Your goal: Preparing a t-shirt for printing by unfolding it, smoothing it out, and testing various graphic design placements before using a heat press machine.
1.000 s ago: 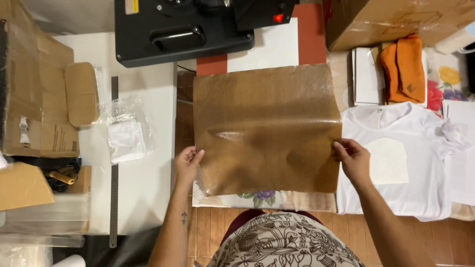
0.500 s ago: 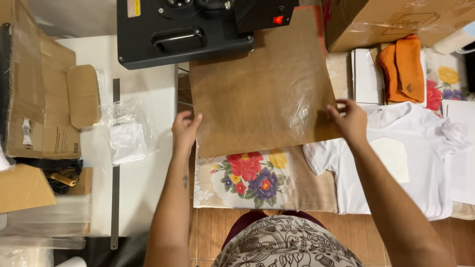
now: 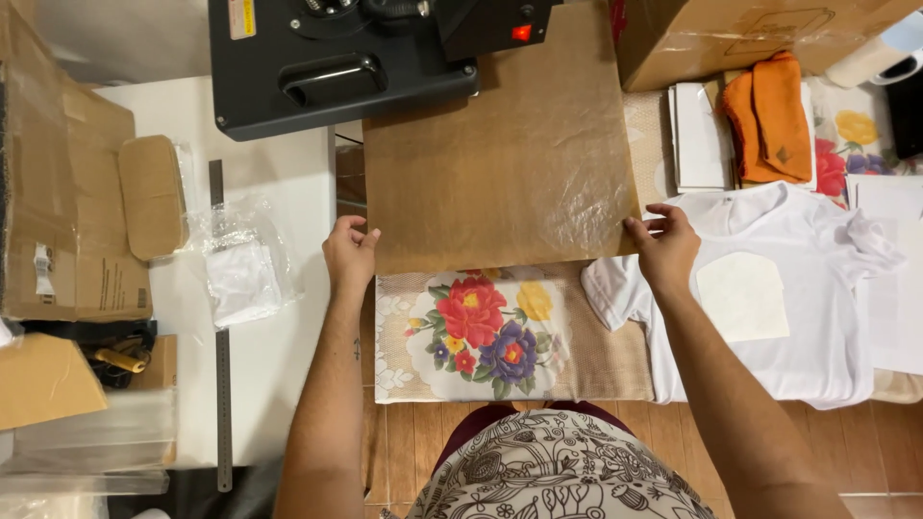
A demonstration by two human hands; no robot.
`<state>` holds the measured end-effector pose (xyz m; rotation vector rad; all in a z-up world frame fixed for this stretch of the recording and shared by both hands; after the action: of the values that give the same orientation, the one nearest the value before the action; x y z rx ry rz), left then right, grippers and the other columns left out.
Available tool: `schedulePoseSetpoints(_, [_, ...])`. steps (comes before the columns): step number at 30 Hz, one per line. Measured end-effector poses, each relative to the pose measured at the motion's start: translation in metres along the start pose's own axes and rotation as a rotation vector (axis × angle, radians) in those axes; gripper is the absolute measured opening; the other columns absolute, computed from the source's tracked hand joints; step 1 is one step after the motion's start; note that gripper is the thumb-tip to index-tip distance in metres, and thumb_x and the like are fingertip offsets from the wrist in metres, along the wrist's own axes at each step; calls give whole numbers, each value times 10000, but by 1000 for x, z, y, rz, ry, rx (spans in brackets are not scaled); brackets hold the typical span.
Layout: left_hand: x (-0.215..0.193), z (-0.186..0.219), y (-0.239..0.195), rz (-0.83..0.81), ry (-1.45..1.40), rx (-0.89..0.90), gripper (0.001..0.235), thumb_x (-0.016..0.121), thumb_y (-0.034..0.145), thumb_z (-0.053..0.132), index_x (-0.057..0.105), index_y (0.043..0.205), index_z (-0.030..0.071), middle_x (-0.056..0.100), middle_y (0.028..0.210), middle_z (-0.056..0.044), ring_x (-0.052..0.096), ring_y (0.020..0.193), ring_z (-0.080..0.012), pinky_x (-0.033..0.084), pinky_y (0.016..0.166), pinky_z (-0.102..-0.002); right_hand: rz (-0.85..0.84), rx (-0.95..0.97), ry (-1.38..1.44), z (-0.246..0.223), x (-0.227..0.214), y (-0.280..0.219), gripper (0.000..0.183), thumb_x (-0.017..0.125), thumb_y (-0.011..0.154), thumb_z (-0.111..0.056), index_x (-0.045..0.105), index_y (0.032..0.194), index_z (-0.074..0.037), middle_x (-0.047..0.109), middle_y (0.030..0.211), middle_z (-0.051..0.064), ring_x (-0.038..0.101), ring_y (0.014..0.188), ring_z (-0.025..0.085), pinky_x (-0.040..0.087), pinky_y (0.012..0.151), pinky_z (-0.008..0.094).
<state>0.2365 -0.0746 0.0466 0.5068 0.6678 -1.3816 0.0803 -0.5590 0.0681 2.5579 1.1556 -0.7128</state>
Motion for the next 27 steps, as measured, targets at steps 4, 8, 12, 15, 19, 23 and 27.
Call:
schedulePoseSetpoints(4, [1, 1, 4, 46, 39, 61, 246, 806, 867, 149, 685, 1081, 135, 714, 749, -35, 669, 736, -235, 529, 715, -359, 36, -1, -25, 4, 5, 0, 348, 864, 870, -135, 685, 1150, -33, 712, 813, 122, 691, 681, 233, 567, 597, 345])
schedulePoseSetpoints(8, [7, -9, 8, 39, 28, 53, 242, 805, 861, 172, 682, 1069, 165, 709, 736, -13, 666, 705, -212, 531, 708, -344, 37, 0, -47, -2, 5, 3, 339, 867, 856, -146, 694, 1132, -52, 712, 807, 103, 695, 697, 230, 568, 607, 340])
schedulePoseSetpoints(12, [4, -5, 8, 25, 37, 36, 276, 807, 860, 200, 676, 1100, 164, 712, 763, -24, 679, 757, -230, 540, 749, -369, 39, 5, -92, 2, 7, 7, 339, 871, 855, -181, 699, 1128, -77, 714, 810, 83, 704, 714, 239, 571, 636, 352])
schedulePoseSetpoints(15, [-25, 47, 9, 113, 87, 75, 412, 825, 855, 207, 618, 1194, 101, 680, 961, -115, 661, 944, -338, 530, 859, -475, 46, -19, -180, -12, 3, -2, 364, 862, 860, -232, 688, 1150, -98, 719, 864, 77, 714, 791, 264, 569, 704, 391])
schedulePoseSetpoints(19, [-58, 100, 52, 408, -14, 424, 659, 844, 845, 27, 467, 1385, 9, 513, 1301, -226, 506, 1260, -449, 399, 1093, -529, 141, -286, -355, -34, -3, -17, 440, 875, 838, -163, 644, 1192, -42, 600, 1113, 135, 595, 1065, 383, 492, 911, 469])
schedulePoseSetpoints(23, [-63, 133, 131, 289, 0, 511, 797, 799, 872, -37, 323, 1505, 55, 400, 1534, -189, 396, 1443, -370, 331, 1204, -449, 77, -345, -327, -53, -4, -38, 418, 735, 934, -223, 579, 1251, -1, 530, 1247, 195, 457, 1151, 379, 392, 971, 481])
schedulePoseSetpoints(27, [-50, 141, 175, 129, 258, 398, 603, 767, 844, 50, 474, 1368, 107, 412, 1405, -105, 274, 1349, -337, 288, 1115, -468, 61, -453, -327, -60, -9, -59, 404, 709, 944, -187, 580, 1270, 14, 546, 1276, 210, 475, 1198, 376, 382, 1023, 472])
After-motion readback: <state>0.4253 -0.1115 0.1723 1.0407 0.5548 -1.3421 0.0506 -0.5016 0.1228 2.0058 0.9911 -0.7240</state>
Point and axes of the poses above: each hand's wrist, its own y-axis towards the middle knuckle, its own x-axis out of the palm, z = x × y, the point moved 2 cm from there along y, towards the middle knuckle
